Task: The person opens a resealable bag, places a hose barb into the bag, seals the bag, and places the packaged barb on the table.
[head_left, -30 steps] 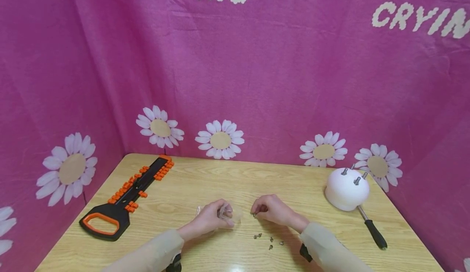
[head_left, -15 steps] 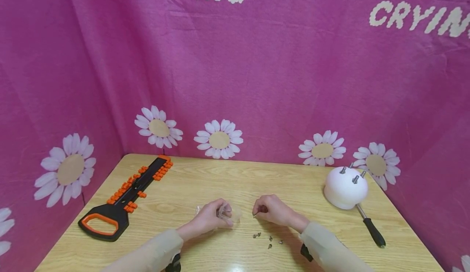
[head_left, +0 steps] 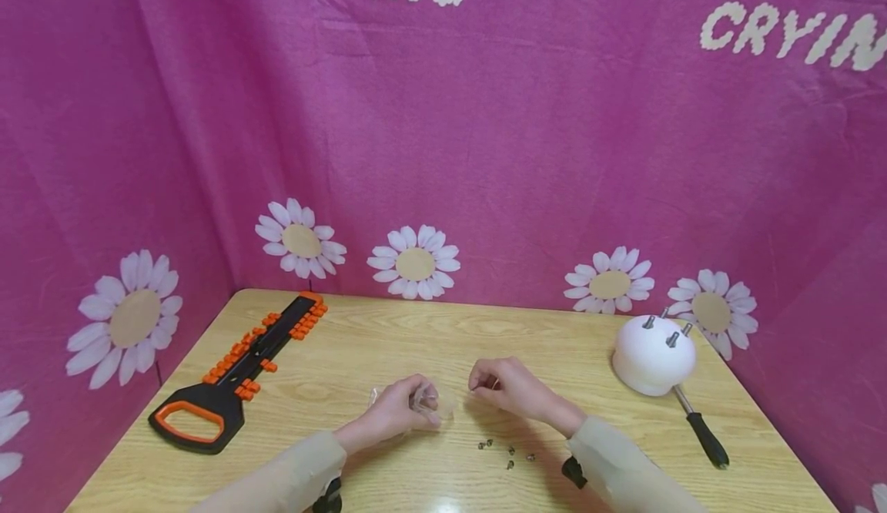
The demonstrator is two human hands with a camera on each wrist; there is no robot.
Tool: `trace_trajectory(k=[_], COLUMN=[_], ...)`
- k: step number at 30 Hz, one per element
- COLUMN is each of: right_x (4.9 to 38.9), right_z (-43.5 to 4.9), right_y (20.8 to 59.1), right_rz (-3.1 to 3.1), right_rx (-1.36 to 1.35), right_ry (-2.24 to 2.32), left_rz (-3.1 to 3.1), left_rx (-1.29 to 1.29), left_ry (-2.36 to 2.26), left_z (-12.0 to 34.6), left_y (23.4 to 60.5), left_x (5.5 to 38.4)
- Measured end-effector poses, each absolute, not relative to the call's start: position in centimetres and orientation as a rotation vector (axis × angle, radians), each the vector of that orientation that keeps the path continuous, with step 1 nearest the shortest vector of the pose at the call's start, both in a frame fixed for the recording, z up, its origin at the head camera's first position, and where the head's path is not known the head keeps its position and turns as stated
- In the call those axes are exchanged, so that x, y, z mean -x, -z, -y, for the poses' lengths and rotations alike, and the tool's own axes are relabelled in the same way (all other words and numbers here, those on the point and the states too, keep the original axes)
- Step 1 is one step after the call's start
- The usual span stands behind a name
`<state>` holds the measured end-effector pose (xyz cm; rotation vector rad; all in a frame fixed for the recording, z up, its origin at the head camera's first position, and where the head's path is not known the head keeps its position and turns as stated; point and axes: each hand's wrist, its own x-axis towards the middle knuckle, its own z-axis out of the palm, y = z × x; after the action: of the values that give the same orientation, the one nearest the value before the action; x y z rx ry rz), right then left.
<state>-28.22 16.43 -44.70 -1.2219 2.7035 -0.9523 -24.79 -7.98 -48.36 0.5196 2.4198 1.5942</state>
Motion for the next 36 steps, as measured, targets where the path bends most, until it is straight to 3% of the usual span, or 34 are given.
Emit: trace_trajectory(k=[20, 36], right_x=[27.7, 27.5], right_z=[-13.0, -14.7], right_y=[43.7, 43.5], right_rz=[-2.612, -2.633], right_rx=[1.234, 1.199], right_ry=[1.022, 1.085], left_rz=[-2.425, -2.405], left_rx=[-0.520, -0.529], left_ry=[-1.575, -1.607], left_z=[8.0, 8.1], left_y=[48.4, 48.7], left_x=[24.9, 25.1])
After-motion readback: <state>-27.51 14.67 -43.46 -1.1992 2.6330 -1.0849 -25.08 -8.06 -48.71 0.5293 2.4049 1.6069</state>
